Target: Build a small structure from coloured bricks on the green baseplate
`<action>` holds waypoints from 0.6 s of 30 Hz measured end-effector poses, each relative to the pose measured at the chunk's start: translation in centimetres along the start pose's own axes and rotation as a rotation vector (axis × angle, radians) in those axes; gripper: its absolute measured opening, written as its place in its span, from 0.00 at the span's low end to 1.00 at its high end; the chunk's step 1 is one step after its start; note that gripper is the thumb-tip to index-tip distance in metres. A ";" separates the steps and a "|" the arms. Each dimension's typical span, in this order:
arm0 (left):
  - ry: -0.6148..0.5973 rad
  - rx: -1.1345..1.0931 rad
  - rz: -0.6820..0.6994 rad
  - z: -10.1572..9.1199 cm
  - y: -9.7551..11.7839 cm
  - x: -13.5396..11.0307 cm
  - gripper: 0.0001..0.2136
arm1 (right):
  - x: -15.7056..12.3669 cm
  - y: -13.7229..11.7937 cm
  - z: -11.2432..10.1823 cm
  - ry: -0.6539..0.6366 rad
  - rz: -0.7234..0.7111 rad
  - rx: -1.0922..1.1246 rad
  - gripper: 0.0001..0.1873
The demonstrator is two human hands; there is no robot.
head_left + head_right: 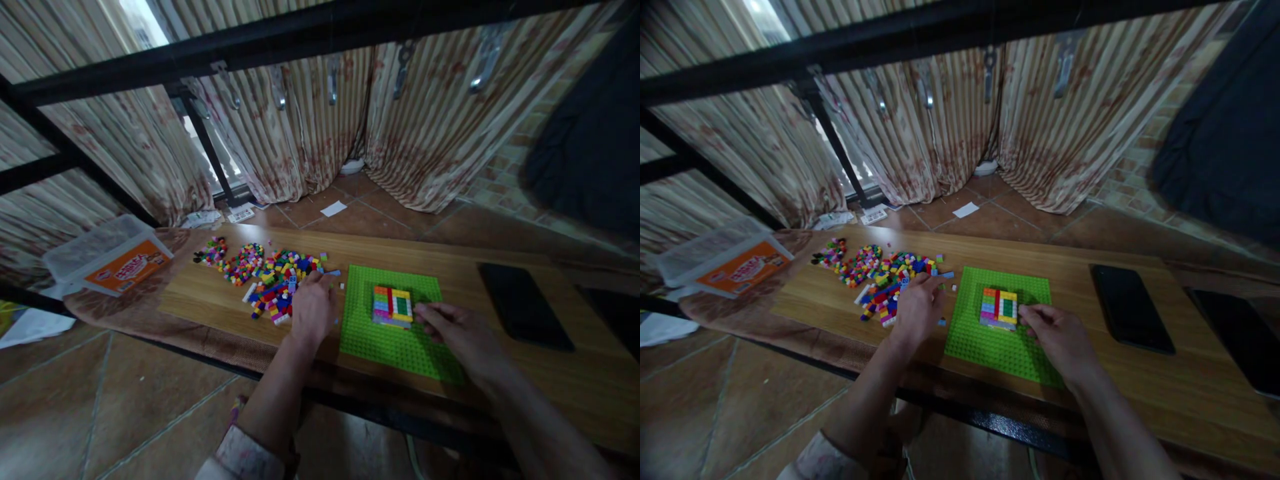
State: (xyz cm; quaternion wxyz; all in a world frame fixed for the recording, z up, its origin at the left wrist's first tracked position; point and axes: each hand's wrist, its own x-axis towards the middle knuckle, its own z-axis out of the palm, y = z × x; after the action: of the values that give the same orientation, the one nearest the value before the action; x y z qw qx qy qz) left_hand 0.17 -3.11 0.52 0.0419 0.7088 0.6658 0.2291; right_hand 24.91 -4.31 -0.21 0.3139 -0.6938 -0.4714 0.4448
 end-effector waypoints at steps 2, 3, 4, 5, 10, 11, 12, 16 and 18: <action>-0.018 0.061 0.035 0.5 0.6 0.5 0.09 | 0.0 0.1 -0.1 0.001 -0.006 0.002 0.22; -0.028 0.091 0.048 0.7 0.9 0.7 0.09 | 0.0 0.1 -0.1 -0.002 -0.011 0.005 0.22; -0.036 0.119 0.063 1.0 1.1 0.8 0.09 | 0.1 0.2 -0.2 -0.005 -0.017 0.009 0.22; -0.041 0.142 0.077 1.3 1.2 0.9 0.09 | 0.1 0.2 -0.2 -0.008 -0.024 0.013 0.21; -0.059 0.185 0.110 2.4 0.8 1.3 0.09 | 0.1 0.2 -0.6 0.004 -0.075 0.015 0.21; -0.060 0.181 0.112 2.5 0.6 1.4 0.09 | 0.1 0.2 -0.7 0.005 -0.088 0.013 0.20; -0.058 0.174 0.117 2.4 0.6 1.5 0.09 | 0.0 0.1 -0.8 0.009 -0.099 0.013 0.20; -0.035 0.069 0.126 1.8 1.2 1.2 0.10 | -0.1 0.0 -1.1 0.037 -0.120 0.022 0.20; -0.040 -0.051 0.134 1.3 2.1 0.4 0.09 | -0.1 0.0 -1.2 0.051 -0.139 0.023 0.19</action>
State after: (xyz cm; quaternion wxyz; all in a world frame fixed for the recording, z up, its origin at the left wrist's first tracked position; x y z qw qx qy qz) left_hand 2.60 -2.62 0.19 0.0577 0.7548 0.6100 0.2342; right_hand 25.98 -4.44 0.32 0.3637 -0.6670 -0.5052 0.4094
